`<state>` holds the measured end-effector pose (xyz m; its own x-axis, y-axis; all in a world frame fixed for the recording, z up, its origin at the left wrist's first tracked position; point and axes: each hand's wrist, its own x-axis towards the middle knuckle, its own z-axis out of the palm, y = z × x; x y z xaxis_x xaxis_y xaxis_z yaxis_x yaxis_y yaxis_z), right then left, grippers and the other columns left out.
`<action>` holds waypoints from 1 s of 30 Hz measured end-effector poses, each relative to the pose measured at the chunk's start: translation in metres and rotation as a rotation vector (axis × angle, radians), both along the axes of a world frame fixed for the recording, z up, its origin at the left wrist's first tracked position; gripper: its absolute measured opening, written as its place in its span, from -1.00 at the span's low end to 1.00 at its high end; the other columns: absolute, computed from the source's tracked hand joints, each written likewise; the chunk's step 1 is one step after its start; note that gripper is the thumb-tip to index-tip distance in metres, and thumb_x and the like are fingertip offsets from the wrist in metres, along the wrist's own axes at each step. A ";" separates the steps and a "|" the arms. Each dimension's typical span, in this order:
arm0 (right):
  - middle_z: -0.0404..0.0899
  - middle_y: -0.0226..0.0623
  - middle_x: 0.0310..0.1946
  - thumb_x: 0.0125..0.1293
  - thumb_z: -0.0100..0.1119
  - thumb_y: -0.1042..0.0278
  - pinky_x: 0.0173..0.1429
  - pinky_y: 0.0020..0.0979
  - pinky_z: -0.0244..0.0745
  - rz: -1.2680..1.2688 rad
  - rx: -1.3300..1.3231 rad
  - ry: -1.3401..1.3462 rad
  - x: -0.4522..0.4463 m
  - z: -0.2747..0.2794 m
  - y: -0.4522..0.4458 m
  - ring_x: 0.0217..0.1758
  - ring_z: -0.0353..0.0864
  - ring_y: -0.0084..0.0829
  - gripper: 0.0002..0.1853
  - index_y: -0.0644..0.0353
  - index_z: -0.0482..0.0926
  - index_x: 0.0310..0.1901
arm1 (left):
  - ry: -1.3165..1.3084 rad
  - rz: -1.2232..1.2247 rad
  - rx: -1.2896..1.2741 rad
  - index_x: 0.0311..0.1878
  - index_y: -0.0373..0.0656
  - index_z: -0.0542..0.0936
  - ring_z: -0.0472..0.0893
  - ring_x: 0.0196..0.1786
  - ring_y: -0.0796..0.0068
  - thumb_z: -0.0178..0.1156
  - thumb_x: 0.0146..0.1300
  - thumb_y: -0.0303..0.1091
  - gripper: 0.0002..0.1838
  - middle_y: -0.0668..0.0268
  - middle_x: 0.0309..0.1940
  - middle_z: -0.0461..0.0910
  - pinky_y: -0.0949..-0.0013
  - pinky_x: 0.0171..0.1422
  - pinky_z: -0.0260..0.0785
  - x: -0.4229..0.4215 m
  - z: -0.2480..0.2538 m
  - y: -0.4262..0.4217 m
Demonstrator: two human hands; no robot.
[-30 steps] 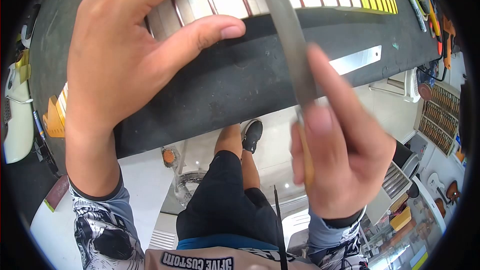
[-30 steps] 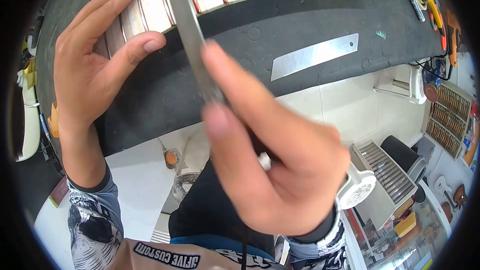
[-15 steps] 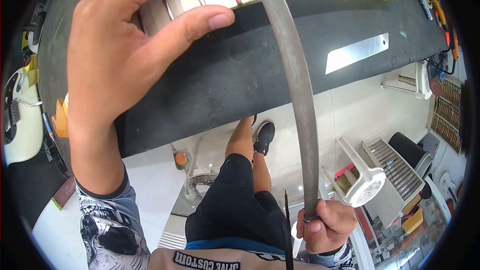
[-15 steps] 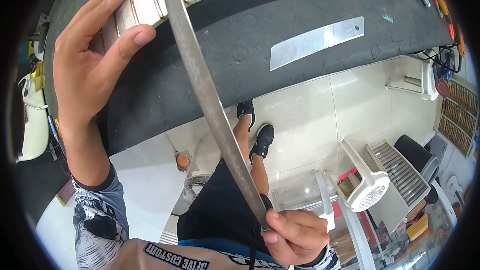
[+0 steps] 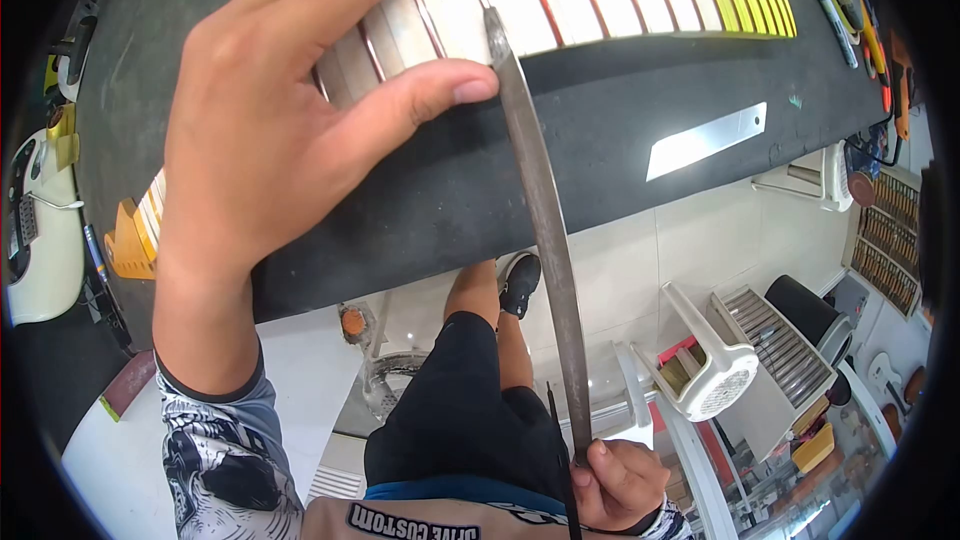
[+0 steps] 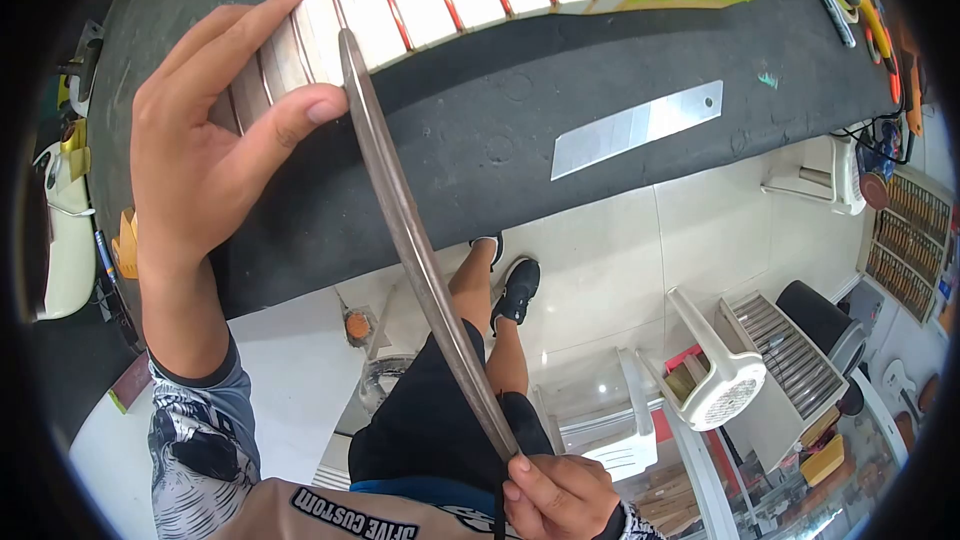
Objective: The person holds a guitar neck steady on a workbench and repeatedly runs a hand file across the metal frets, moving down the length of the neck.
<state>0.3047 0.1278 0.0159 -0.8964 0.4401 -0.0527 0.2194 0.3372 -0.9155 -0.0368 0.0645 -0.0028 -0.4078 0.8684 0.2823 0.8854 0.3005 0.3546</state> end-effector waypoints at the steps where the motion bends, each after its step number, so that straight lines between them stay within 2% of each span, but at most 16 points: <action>1: 0.57 -0.05 -0.52 0.29 0.21 0.57 -0.52 -0.36 0.42 -0.006 -0.019 0.010 -0.003 0.003 0.002 -0.62 0.52 -0.26 -0.57 0.31 0.53 0.21 | -0.007 0.004 -0.004 0.08 -0.27 0.63 0.61 -0.24 0.37 0.48 0.01 -0.14 -0.41 0.18 -0.24 0.63 0.45 -0.10 0.42 0.000 0.000 0.000; 5: 0.58 -0.20 -0.60 0.15 0.21 0.58 -0.50 -0.47 0.47 0.033 0.087 -0.061 -0.005 0.002 0.006 -0.66 0.56 -0.36 -0.48 0.23 0.52 0.21 | -0.004 0.015 -0.017 0.07 -0.27 0.63 0.62 -0.24 0.33 0.49 -0.01 -0.10 -0.39 0.16 -0.23 0.63 0.43 -0.12 0.43 -0.002 -0.001 -0.005; 10: 0.58 -0.18 -0.59 0.14 0.19 0.63 -0.47 -0.53 0.41 0.054 0.064 -0.057 -0.084 0.003 0.033 -0.65 0.54 -0.40 -0.53 0.36 0.56 0.15 | -0.043 0.039 -0.018 0.08 -0.31 0.61 0.62 -0.25 0.29 0.49 -0.04 -0.07 -0.34 0.12 -0.23 0.63 0.41 -0.15 0.44 -0.002 0.000 -0.006; 12: 0.50 -0.29 -0.62 0.08 0.28 0.67 -0.48 -0.50 0.47 0.039 0.098 -0.043 -0.119 0.000 0.042 -0.63 0.54 -0.41 -0.44 0.26 0.56 0.20 | -0.063 0.039 -0.013 0.08 -0.33 0.61 0.62 -0.25 0.28 0.49 -0.04 -0.05 -0.32 0.11 -0.23 0.63 0.40 -0.16 0.44 -0.004 0.000 -0.006; 14: 0.48 -0.31 -0.63 0.08 0.28 0.66 -0.50 -0.49 0.45 0.042 0.098 -0.031 -0.141 -0.005 0.049 -0.65 0.51 -0.43 -0.45 0.27 0.55 0.20 | -0.066 0.028 -0.012 0.09 -0.33 0.60 0.62 -0.25 0.26 0.48 -0.05 -0.03 -0.31 0.11 -0.23 0.63 0.39 -0.17 0.44 -0.004 0.000 -0.005; 17: 0.50 -0.32 -0.60 0.07 0.28 0.67 -0.52 -0.46 0.43 0.033 0.068 -0.019 -0.139 -0.010 0.049 -0.65 0.51 -0.45 -0.46 0.27 0.57 0.17 | -0.057 0.002 -0.011 0.09 -0.32 0.60 0.62 -0.26 0.23 0.49 -0.07 -0.03 -0.29 0.10 -0.23 0.64 0.36 -0.17 0.45 -0.008 -0.001 -0.006; 23: 0.59 -0.21 -0.48 -0.01 0.28 0.70 -0.48 -0.47 0.53 0.101 0.048 -0.007 -0.021 -0.010 0.029 -0.59 0.59 -0.37 -0.45 0.32 0.58 0.13 | -0.051 -0.007 0.000 0.09 -0.30 0.61 0.62 -0.27 0.22 0.51 -0.13 -0.03 -0.27 0.10 -0.25 0.63 0.34 -0.18 0.46 -0.008 -0.001 -0.004; 25: 0.57 -0.22 -0.55 0.01 0.27 0.64 -0.50 -0.43 0.48 0.153 0.131 -0.077 0.006 0.000 0.023 -0.61 0.56 -0.33 -0.41 0.26 0.52 0.18 | -0.056 0.000 -0.015 0.09 -0.30 0.61 0.62 -0.27 0.23 0.51 -0.14 -0.02 -0.26 0.11 -0.25 0.63 0.34 -0.19 0.46 -0.008 0.000 -0.004; 30: 0.53 -0.22 -0.60 -0.01 0.23 0.68 -0.51 -0.41 0.44 0.127 0.179 -0.124 -0.034 0.010 0.026 -0.63 0.53 -0.32 -0.38 0.24 0.51 0.21 | -0.067 0.005 -0.050 0.10 -0.32 0.61 0.62 -0.26 0.25 0.50 -0.14 0.01 -0.24 0.10 -0.24 0.64 0.34 -0.19 0.47 -0.008 0.001 -0.005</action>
